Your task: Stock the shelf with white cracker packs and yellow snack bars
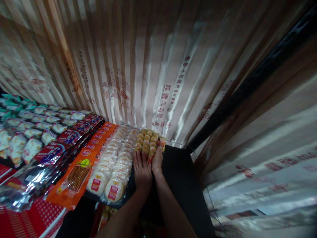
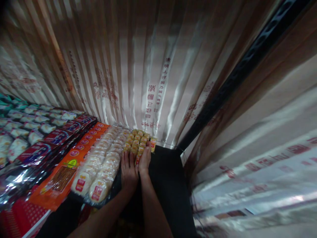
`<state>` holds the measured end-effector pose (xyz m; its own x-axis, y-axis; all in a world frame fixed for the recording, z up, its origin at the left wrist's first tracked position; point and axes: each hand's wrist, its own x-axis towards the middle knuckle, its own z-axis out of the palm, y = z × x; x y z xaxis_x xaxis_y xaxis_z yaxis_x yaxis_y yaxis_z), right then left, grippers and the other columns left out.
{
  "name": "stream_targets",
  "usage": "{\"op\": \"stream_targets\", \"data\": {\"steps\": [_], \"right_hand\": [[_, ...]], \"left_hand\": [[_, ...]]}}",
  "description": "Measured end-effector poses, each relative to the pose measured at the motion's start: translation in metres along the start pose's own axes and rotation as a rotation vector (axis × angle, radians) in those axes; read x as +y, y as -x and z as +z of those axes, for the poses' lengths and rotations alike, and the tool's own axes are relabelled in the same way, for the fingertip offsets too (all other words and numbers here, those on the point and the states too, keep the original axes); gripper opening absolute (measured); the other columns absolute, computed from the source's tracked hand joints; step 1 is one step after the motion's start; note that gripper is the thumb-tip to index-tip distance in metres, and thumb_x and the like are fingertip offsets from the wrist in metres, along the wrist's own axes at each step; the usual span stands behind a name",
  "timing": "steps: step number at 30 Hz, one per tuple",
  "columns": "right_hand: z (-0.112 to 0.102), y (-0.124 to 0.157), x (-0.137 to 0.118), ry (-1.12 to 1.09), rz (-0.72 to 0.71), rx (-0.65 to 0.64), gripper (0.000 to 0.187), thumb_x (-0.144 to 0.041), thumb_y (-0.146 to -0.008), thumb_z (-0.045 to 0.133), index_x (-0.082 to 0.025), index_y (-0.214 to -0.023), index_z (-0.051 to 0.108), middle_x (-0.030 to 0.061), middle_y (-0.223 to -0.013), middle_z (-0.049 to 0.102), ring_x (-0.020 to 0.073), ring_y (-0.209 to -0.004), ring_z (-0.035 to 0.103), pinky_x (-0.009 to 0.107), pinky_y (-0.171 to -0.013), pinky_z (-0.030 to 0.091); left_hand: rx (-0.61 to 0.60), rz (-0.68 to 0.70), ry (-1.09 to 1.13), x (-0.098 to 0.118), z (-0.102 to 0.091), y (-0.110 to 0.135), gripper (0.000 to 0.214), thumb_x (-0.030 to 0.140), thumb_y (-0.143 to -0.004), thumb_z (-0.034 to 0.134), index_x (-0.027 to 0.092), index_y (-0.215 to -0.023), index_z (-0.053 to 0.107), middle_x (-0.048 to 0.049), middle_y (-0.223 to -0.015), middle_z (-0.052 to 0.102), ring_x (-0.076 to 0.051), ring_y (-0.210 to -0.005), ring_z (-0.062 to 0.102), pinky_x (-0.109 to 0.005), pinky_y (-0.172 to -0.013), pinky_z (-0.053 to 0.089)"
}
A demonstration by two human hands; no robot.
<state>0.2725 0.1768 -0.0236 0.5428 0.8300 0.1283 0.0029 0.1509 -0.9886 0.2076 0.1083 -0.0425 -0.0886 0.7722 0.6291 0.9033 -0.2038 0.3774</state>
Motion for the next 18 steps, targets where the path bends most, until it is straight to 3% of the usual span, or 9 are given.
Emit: {"op": "stream_targets", "data": {"steps": [5, 10, 14, 18], "right_hand": [[-0.009, 0.013, 0.000, -0.028, -0.050, 0.108, 0.064, -0.057, -0.086, 0.025, -0.016, -0.132, 0.043, 0.0078, -0.137, 0.045, 0.0179, -0.127, 0.038, 0.036, -0.107, 0.026], [-0.030, 0.050, -0.006, -0.013, 0.013, 0.165, 0.060, -0.055, -0.086, 0.028, -0.014, -0.126, 0.049, 0.0106, -0.131, 0.051, 0.0217, -0.122, 0.045, 0.039, -0.102, 0.034], [-0.047, 0.085, -0.016, -0.015, 0.107, 0.156, 0.058, -0.055, -0.083, 0.033, -0.015, -0.120, 0.052, 0.0120, -0.129, 0.052, 0.0239, -0.119, 0.047, 0.039, -0.098, 0.039], [-0.058, 0.117, -0.023, -0.021, 0.112, 0.126, 0.058, -0.056, -0.081, 0.036, -0.014, -0.117, 0.054, 0.0132, -0.126, 0.054, 0.0257, -0.117, 0.050, 0.041, -0.097, 0.040]], "left_hand": [[0.060, 0.001, 0.014, -0.002, 0.005, 0.001, 0.066, 0.023, -0.089, 0.043, 0.011, -0.143, 0.007, -0.0203, -0.148, 0.018, -0.033, -0.137, 0.013, -0.054, -0.103, 0.036], [0.035, -0.029, 0.050, -0.002, 0.003, 0.003, 0.063, 0.022, -0.090, 0.040, 0.009, -0.143, 0.009, -0.0206, -0.148, 0.020, -0.032, -0.138, 0.013, -0.053, -0.106, 0.032], [0.007, 0.003, 0.073, 0.000, -0.002, 0.003, 0.060, 0.022, -0.090, 0.040, 0.008, -0.142, 0.015, -0.0197, -0.147, 0.024, -0.031, -0.138, 0.011, -0.052, -0.107, 0.030], [-0.034, 0.058, 0.096, 0.002, -0.010, 0.003, 0.052, 0.018, -0.088, 0.039, 0.010, -0.138, 0.028, -0.0166, -0.143, 0.034, -0.028, -0.138, 0.016, -0.050, -0.107, 0.032]]}}
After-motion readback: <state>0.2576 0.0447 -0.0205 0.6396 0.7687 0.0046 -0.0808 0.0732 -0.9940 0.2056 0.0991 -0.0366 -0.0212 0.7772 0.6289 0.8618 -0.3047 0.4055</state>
